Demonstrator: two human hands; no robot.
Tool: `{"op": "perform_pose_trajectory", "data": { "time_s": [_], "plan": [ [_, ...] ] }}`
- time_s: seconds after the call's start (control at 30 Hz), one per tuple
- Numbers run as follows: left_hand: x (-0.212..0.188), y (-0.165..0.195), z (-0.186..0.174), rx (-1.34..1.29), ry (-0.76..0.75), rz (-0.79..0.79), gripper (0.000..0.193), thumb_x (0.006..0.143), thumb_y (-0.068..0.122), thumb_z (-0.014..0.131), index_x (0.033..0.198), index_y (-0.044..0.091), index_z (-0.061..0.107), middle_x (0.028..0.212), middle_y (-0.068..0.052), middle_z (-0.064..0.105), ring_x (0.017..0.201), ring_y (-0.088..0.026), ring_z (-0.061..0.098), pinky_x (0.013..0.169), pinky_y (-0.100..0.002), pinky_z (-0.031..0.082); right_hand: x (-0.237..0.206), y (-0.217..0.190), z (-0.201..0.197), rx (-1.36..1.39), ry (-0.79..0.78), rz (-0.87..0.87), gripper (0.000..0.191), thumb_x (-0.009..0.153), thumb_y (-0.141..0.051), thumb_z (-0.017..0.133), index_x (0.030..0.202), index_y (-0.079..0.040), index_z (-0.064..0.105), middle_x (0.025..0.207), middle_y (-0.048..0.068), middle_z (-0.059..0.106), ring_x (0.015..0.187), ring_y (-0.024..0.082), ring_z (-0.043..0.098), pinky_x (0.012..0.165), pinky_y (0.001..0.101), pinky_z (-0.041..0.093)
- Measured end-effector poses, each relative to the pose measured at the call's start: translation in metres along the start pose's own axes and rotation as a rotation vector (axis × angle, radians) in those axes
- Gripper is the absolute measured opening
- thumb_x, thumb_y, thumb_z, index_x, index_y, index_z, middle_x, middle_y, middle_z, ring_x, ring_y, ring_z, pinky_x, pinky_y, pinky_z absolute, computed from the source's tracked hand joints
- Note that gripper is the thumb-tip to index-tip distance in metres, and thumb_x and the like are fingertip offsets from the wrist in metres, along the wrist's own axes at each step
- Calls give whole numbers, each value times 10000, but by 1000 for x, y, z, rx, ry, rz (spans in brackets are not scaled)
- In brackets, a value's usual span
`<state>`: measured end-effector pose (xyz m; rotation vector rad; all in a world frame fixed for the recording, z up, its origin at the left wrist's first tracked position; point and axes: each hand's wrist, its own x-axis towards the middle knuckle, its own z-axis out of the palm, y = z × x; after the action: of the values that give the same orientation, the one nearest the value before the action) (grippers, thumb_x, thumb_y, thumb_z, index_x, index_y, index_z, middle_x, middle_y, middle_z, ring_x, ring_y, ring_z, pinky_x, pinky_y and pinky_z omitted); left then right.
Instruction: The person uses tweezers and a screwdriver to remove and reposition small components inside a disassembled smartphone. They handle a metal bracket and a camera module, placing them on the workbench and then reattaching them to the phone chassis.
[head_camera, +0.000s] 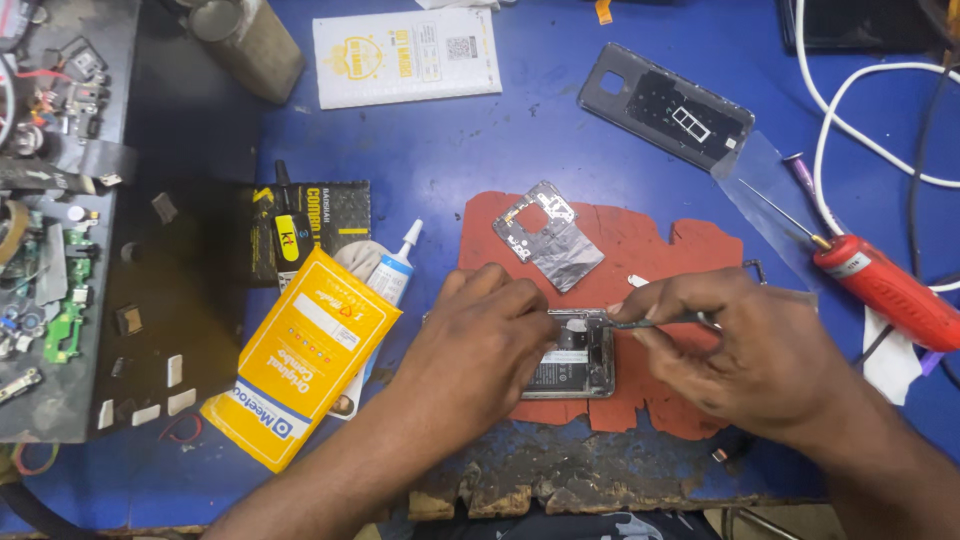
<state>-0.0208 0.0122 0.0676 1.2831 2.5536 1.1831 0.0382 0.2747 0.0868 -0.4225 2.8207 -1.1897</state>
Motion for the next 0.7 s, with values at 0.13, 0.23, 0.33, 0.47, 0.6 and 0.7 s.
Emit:
{"op": "perform_pose_trajectory", "data": {
  "time_s": [0.13, 0.23, 0.33, 0.47, 0.6, 0.7],
  "plan": [
    [-1, -1, -1, 10, -17, 6, 105, 826, 76, 704, 922, 86, 745, 942, -32, 606, 946, -254, 549, 848, -417, 397, 2, -2, 7, 37, 25, 62, 308, 791, -60, 773, 1041, -12, 600, 1040, 51, 786, 992, 153, 791, 855, 260, 654],
    [-1, -1, 0, 13, -20, 1, 102, 826, 75, 705, 919, 88, 745, 937, -33, 606, 948, -253, 551, 844, -418, 394, 6, -4, 7, 54, -49, 193, 202, 765, -29, 769, 932, -34, 655, 1035, 63, 806, 993, 165, 799, 860, 282, 657],
    [-2, -3, 0, 19, -14, 18, 113, 817, 72, 703, 921, 88, 744, 939, -34, 604, 952, -255, 552, 853, -420, 396, 9, -7, 6, 17, -55, 188, 219, 753, -34, 780, 932, -37, 653, 1024, 62, 809, 978, 159, 801, 842, 283, 652],
    [-2, -4, 1, 23, -10, 23, 113, 819, 70, 704, 924, 88, 743, 937, -33, 601, 950, -254, 551, 858, -421, 396, 10, -8, 7, 39, -75, 173, 200, 763, -20, 773, 929, -41, 664, 1018, 63, 812, 967, 160, 805, 847, 291, 653],
    [-1, -4, 1, 21, -14, 18, 116, 815, 69, 704, 922, 87, 744, 933, -36, 598, 947, -255, 550, 852, -422, 395, 8, -4, 9, 42, -53, 147, 220, 766, -25, 780, 940, -36, 645, 1013, 72, 803, 961, 164, 803, 843, 289, 658],
    [-2, -4, 1, 15, -15, 14, 115, 819, 69, 704, 924, 86, 745, 933, -35, 598, 944, -253, 548, 854, -419, 396, 7, -1, 11, 35, -26, 75, 268, 780, -33, 781, 985, -30, 608, 1014, 78, 793, 965, 169, 801, 834, 288, 665]
  ]
}}
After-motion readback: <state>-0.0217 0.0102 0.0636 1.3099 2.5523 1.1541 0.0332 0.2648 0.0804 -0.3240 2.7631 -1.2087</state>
